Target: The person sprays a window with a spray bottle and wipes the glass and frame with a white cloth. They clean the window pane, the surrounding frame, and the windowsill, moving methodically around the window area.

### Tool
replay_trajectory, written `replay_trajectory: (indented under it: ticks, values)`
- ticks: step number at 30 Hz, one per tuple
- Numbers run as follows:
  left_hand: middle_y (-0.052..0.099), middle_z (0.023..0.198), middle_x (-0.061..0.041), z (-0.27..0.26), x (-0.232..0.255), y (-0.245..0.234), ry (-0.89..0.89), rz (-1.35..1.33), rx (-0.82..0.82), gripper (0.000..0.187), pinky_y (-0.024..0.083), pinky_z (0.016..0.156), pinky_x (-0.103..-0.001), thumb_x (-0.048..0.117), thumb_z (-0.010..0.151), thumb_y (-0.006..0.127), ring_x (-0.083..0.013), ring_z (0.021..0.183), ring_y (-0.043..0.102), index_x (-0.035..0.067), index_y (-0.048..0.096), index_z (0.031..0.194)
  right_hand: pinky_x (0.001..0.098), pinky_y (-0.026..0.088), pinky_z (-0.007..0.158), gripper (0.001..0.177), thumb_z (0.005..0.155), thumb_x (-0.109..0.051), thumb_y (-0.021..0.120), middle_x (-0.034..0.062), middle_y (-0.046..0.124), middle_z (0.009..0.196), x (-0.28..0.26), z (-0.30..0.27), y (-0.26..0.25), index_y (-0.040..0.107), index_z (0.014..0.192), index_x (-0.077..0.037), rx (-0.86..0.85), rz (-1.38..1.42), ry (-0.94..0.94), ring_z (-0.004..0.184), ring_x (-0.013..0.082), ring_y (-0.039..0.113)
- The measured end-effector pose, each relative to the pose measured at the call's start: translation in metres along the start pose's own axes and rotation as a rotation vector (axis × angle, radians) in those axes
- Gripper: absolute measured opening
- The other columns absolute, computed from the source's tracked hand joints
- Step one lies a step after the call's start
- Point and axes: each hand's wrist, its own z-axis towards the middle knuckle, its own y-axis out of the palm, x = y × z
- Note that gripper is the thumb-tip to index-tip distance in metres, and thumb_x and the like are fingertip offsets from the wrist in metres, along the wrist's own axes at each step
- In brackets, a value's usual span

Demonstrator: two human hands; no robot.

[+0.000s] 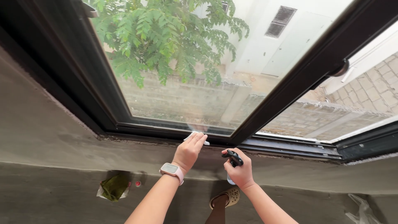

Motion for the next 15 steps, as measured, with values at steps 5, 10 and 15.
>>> replay_trajectory:
  ticks: [5,10,15]
  values:
    - [0.078,0.133,-0.016,0.009,0.041,0.044,-0.048,-0.062,0.028,0.042,0.056,0.12,-0.042,-0.015,0.099,0.065,-0.0318,0.121,0.075,0.001,0.074,0.137,0.0241,0.056,0.068,0.041,0.072,0.01,0.059,-0.0007,0.08,0.094,0.013,-0.021,-0.038,0.082,0.1,-0.01,0.075,-0.025,0.063,0.073,0.0111,0.067]
    - [0.078,0.127,-0.016,0.043,0.078,0.058,0.031,-0.104,0.015,0.041,0.057,0.117,-0.039,-0.016,0.096,0.066,-0.0299,0.115,0.075,-0.002,0.076,0.133,0.0245,0.055,0.068,0.041,0.072,0.009,0.058,-0.0012,0.081,0.094,0.018,-0.03,-0.069,0.082,0.1,-0.01,0.138,-0.054,0.076,0.072,0.0115,0.065]
    - [0.077,0.127,-0.014,0.047,0.063,0.048,0.054,-0.191,-0.049,0.04,0.062,0.105,-0.038,-0.016,0.093,0.071,-0.0282,0.113,0.076,0.001,0.075,0.129,0.0249,0.055,0.068,0.04,0.074,0.009,0.059,-0.0019,0.082,0.094,0.018,-0.026,-0.085,0.081,0.1,-0.012,0.172,-0.092,0.058,0.075,0.0119,0.068]
